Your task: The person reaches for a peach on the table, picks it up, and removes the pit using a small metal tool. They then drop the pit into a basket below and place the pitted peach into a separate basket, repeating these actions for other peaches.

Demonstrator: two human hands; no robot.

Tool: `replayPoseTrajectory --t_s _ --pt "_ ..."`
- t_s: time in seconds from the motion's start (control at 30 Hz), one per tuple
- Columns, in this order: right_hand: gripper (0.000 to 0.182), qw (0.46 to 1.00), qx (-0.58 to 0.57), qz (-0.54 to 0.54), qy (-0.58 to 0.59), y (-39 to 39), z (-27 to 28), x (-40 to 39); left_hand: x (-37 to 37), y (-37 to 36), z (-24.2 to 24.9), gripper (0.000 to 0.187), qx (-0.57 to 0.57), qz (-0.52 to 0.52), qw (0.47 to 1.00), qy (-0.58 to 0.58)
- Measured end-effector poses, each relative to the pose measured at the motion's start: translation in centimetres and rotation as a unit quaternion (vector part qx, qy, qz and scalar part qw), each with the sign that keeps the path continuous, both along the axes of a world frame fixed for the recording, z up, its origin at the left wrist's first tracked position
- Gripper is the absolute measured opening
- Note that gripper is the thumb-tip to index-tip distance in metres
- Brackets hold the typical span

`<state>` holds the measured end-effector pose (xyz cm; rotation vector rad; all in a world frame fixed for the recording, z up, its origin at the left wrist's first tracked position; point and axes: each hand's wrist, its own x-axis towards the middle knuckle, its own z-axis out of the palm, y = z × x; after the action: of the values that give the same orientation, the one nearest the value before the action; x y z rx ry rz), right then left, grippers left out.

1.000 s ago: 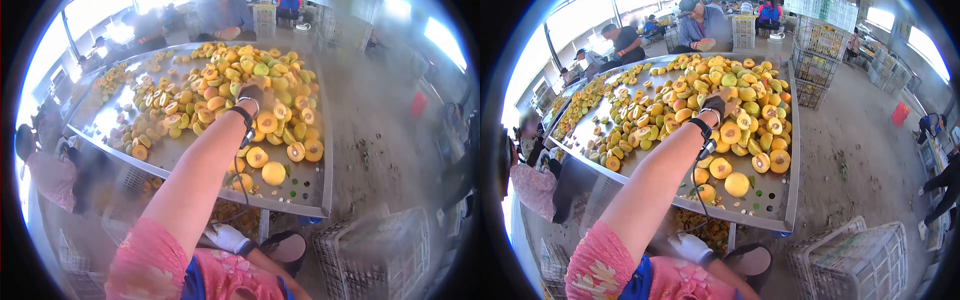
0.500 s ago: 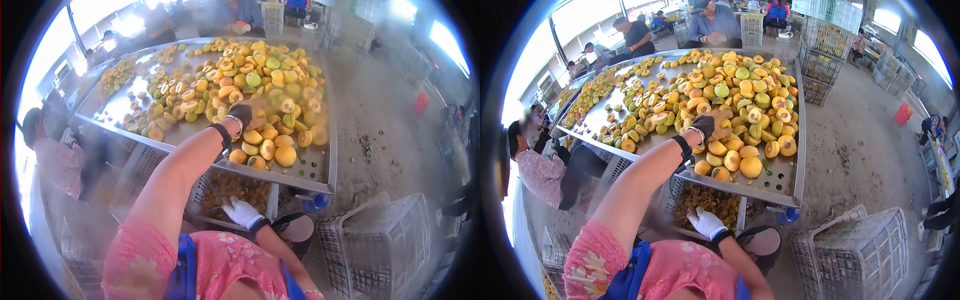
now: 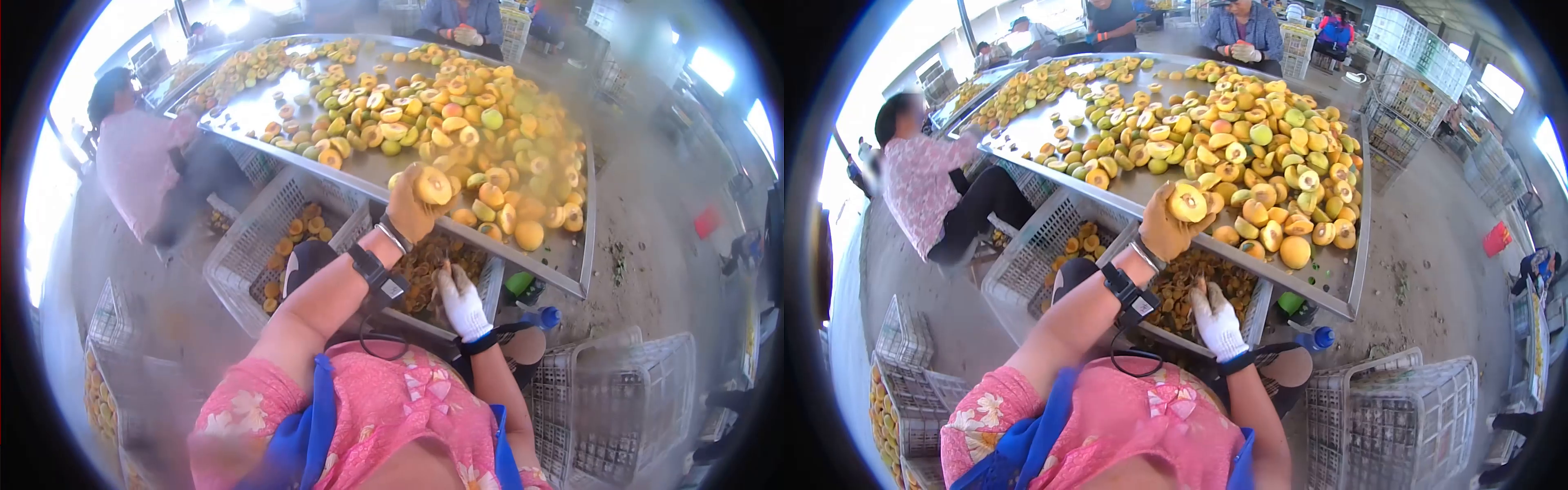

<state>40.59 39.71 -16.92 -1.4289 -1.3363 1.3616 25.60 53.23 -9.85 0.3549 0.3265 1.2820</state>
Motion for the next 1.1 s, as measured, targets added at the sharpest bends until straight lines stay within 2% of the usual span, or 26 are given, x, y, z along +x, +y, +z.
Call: replayPoseTrajectory --t_s 0.07,0.13,0.17,0.23,0.27,0.4,0.5,0.6,0.7,0.77,0.8,0.9,0.93,1.03,1.07,1.1 --pt "0.037 0.977 0.194 -0.005 -0.082 -0.1 1.4 -0.6 -0.3 -1.1 -2.4 0.045 0.089 0.053 0.986 0.128" --pt "0.038 0.969 0.220 -0.013 -0.109 -0.1 4.2 -1.4 -0.5 -2.8 -2.9 0.047 0.120 0.069 0.976 0.171" --pt "0.039 0.974 0.174 -0.006 -0.144 -0.3 5.5 -1.5 -0.8 -3.6 -3.1 0.047 0.125 0.064 0.975 0.170" --pt "0.040 0.967 0.187 -0.017 -0.172 0.2 5.5 -1.9 -1.2 -4.8 -3.1 0.049 0.133 0.050 0.977 0.161" --pt "0.040 0.950 0.246 -0.016 -0.190 0.4 4.9 -2.0 -1.4 -5.3 -3.1 0.049 0.138 0.043 0.977 0.156" --pt "0.036 0.952 0.220 0.000 -0.210 0.1 6.2 -3.2 -2.2 -6.5 -3.1 0.052 0.145 0.003 0.983 0.115" --pt "0.037 0.930 0.263 0.047 -0.253 0.0 5.9 -3.4 -2.8 -7.0 -3.0 0.054 0.059 -0.060 0.996 0.038" --pt "0.038 0.948 0.237 0.015 -0.210 -0.1 5.8 -4.5 -2.8 -7.4 -2.8 0.055 0.036 -0.020 0.997 0.071" --pt "0.039 0.930 0.245 0.012 -0.273 -0.4 4.9 -4.8 -3.4 -7.4 -3.5 0.056 0.025 -0.010 0.991 0.134" --pt "0.039 0.929 0.229 0.063 -0.285 -0.8 5.3 -4.5 -4.4 -7.5 -3.5 0.057 0.059 -0.037 0.975 0.211" --pt "0.039 0.927 0.219 0.089 -0.290 -1.2 5.3 -4.4 -4.9 -7.5 -3.6 0.058 0.074 -0.052 0.964 0.249" --pt "0.046 0.935 0.171 0.063 -0.306 -2.0 3.7 -4.6 -5.8 -5.9 -4.8 0.061 0.063 -0.147 0.922 0.352" --pt "0.048 0.936 0.147 0.070 -0.311 -2.4 3.7 -4.9 -6.2 -5.9 -4.5 0.063 0.101 -0.159 0.876 0.443" --pt "0.047 0.958 0.185 0.054 -0.213 -2.5 1.6 -4.8 -6.7 -6.0 -3.7 0.064 0.106 -0.205 0.875 0.425" --pt "0.042 0.953 0.216 0.024 -0.211 -2.3 0.9 -4.8 -6.8 -6.2 -3.6 0.063 0.106 -0.215 0.893 0.382" --pt "0.040 0.973 0.174 0.019 -0.148 -2.1 1.5 -4.8 -6.2 -6.7 -3.8 0.062 0.103 -0.157 0.930 0.317"
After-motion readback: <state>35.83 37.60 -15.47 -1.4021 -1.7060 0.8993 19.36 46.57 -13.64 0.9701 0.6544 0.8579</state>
